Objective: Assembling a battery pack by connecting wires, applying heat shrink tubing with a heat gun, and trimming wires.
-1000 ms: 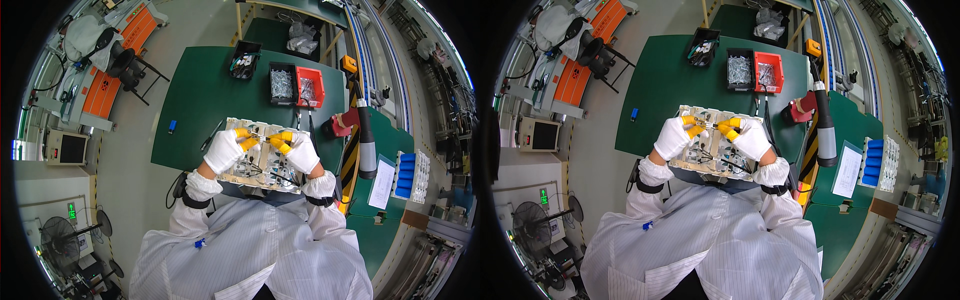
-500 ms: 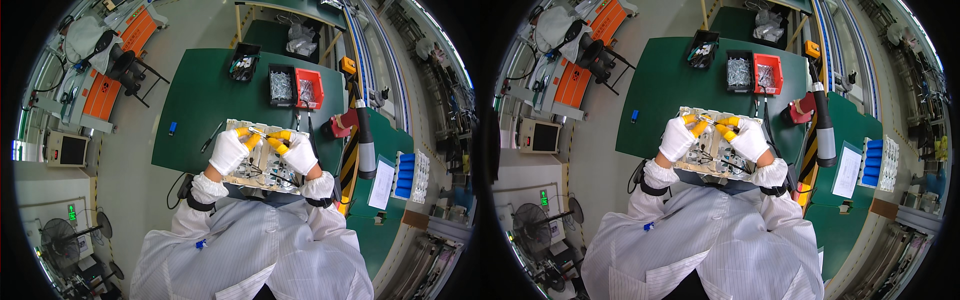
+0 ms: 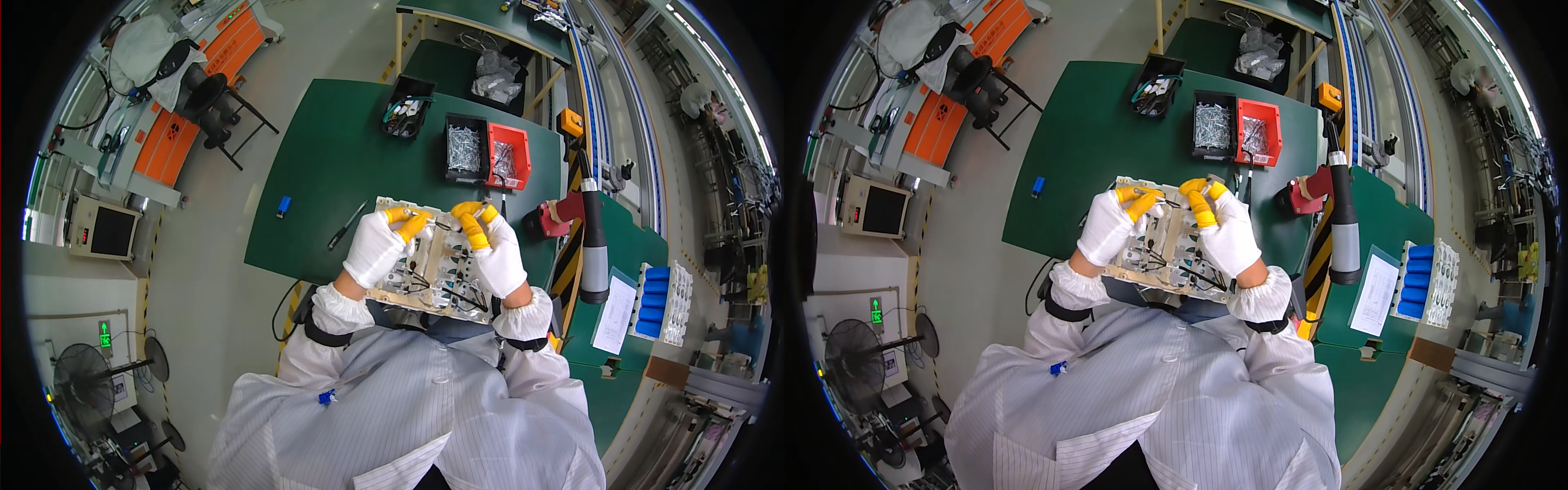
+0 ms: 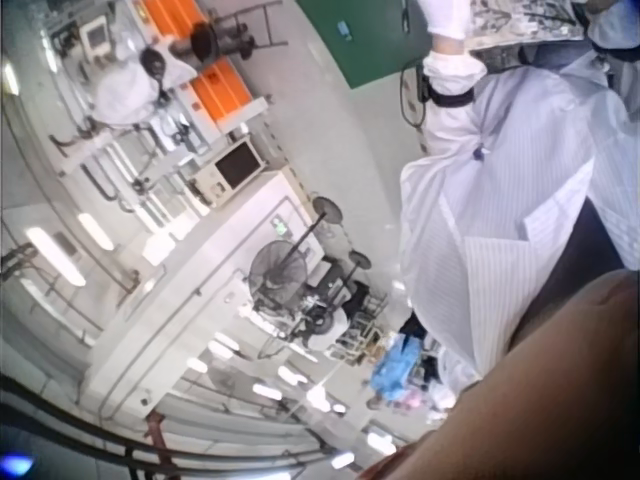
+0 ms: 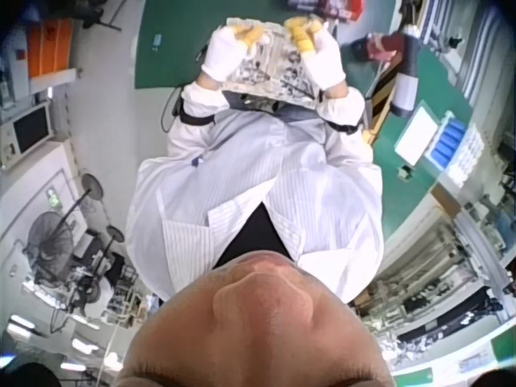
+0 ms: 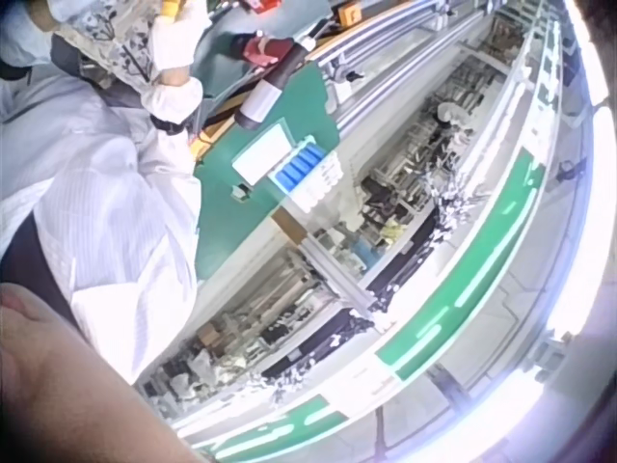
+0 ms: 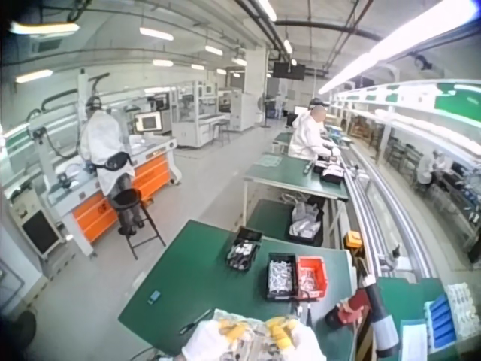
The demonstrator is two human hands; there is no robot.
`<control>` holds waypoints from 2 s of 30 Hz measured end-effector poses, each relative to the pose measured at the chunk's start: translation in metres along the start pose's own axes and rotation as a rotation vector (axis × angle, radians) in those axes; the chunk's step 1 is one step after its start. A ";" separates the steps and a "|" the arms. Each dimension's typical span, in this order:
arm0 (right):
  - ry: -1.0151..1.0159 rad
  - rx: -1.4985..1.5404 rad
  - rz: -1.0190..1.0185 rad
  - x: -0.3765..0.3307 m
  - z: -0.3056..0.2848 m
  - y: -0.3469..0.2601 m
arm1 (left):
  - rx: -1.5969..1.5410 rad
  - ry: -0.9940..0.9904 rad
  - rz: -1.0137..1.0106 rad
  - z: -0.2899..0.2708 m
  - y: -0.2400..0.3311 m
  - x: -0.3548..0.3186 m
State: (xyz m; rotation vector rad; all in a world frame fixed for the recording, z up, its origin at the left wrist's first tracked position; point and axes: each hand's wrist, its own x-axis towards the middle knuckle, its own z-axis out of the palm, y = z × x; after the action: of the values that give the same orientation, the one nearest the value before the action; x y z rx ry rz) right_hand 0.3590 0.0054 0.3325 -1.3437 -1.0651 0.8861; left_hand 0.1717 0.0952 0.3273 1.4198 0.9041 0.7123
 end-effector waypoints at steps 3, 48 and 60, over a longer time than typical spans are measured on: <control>-0.160 -0.304 -0.096 0.010 0.003 -0.019 | 0.244 -0.054 0.118 -0.006 0.012 -0.001; -0.333 -0.036 0.068 0.034 0.006 -0.030 | -0.082 -0.388 -0.243 -0.052 0.035 -0.004; -0.356 -0.212 0.000 0.026 0.013 -0.040 | -0.079 -0.349 -0.204 -0.051 0.035 -0.015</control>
State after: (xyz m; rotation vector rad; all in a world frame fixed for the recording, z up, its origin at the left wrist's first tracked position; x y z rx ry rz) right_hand 0.3510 0.0319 0.3731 -1.3892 -1.4665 1.0609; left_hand 0.1241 0.1100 0.3662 1.3073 0.7248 0.3295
